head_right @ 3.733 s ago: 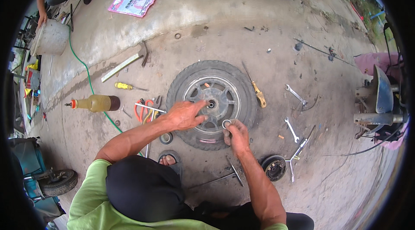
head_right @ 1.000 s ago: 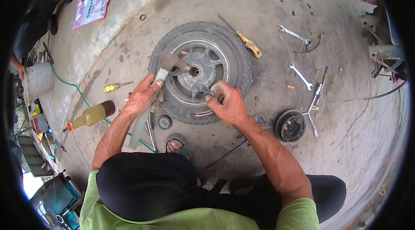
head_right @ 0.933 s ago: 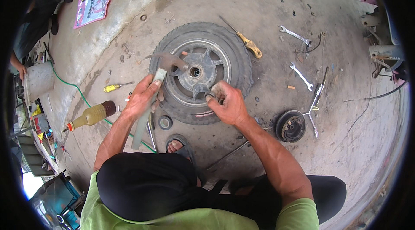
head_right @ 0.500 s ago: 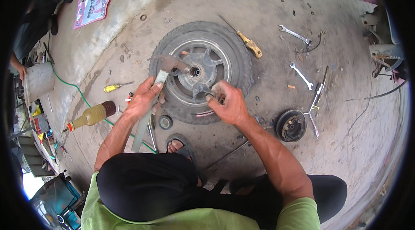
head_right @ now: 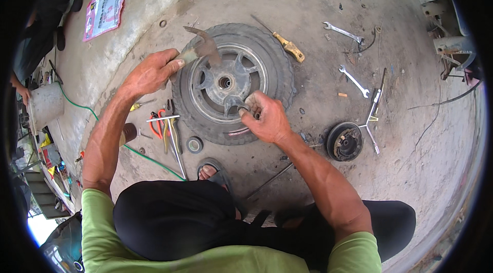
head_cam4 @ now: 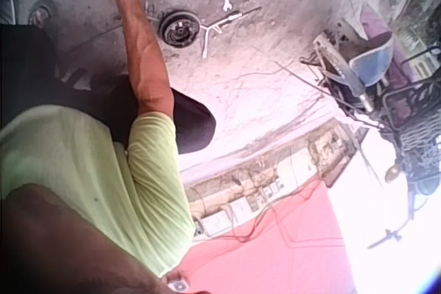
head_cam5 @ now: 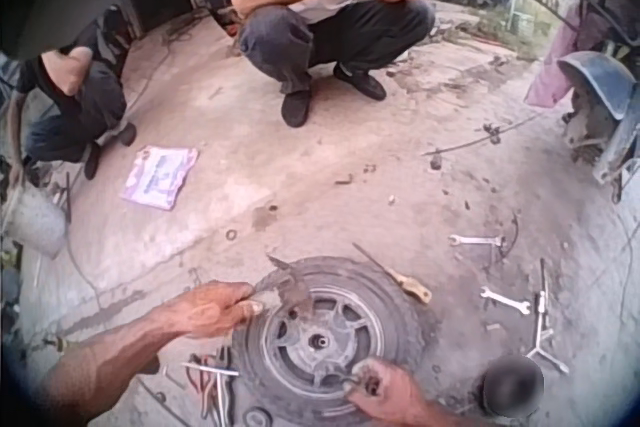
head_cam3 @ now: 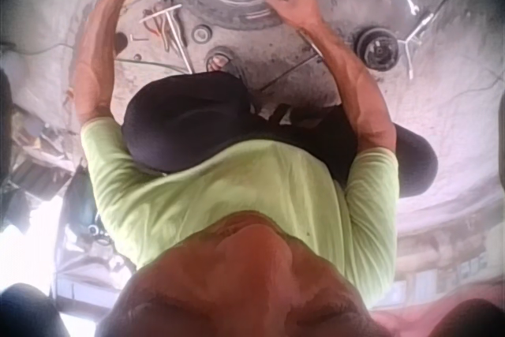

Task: The person removes a bearing from a motorcycle wheel hub, then uses a hammer to install a new bearing into the hub. The person then places a washer over the bearing.

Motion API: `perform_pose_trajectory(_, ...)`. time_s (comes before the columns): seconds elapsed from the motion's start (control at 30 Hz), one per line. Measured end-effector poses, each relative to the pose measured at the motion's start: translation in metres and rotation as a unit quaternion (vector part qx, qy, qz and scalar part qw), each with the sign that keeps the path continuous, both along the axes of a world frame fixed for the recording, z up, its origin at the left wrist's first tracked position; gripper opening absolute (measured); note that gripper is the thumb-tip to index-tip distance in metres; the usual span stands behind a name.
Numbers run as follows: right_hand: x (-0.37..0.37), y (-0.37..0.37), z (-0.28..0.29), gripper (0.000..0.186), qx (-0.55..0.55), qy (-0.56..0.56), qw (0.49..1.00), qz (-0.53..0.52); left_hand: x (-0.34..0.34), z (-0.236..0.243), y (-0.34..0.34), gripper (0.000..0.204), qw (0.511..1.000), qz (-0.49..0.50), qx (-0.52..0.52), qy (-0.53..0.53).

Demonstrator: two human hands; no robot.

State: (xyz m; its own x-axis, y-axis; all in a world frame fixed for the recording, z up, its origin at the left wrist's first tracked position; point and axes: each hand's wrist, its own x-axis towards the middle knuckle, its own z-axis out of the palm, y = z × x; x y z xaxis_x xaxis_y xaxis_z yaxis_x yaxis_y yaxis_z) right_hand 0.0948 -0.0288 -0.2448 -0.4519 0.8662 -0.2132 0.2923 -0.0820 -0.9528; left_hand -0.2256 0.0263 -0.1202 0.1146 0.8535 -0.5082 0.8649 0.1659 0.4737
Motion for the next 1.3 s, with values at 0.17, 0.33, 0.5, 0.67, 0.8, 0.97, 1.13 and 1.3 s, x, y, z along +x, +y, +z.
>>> perform_pose_trajectory(0.17, 0.001, 0.000, 0.002, 0.026, 0.003, -0.004, 1.000, -0.010, 0.027, 0.005, 0.005, 0.043, 0.999, 0.005, 0.009, 0.031)
perform_pose_trajectory(0.33, 0.003, 0.000, 0.003, 0.027, 0.016, -0.017, 1.000, -0.005, 0.026, -0.001, 0.019, 0.045, 0.996, -0.077, 0.015, 0.045)
perform_pose_trajectory(0.5, 0.003, 0.001, 0.004, 0.025, 0.015, -0.008, 1.000, 0.000, 0.027, -0.006, 0.021, 0.044, 0.990, -0.118, 0.007, 0.078)
perform_pose_trajectory(0.67, 0.004, -0.001, 0.002, 0.025, 0.015, -0.011, 1.000, -0.001, 0.036, 0.007, 0.019, 0.045, 0.999, -0.035, 0.014, 0.033)
perform_pose_trajectory(0.8, 0.003, 0.000, 0.003, 0.027, 0.012, -0.013, 1.000, -0.005, 0.030, -0.003, 0.025, 0.043, 0.984, -0.152, 0.001, 0.088)
perform_pose_trajectory(0.97, 0.002, 0.000, 0.002, 0.029, 0.026, -0.009, 1.000, -0.011, 0.034, -0.001, 0.020, 0.043, 0.992, -0.100, -0.002, 0.071)
perform_pose_trajectory(1.13, 0.003, 0.000, 0.004, 0.028, 0.021, -0.008, 1.000, -0.011, 0.035, 0.001, 0.015, 0.044, 0.994, -0.078, -0.001, 0.070)
perform_pose_trajectory(1.3, 0.003, 0.000, -0.001, 0.026, 0.032, -0.014, 0.999, 0.000, 0.028, -0.008, 0.006, 0.047, 0.994, -0.086, 0.007, 0.071)
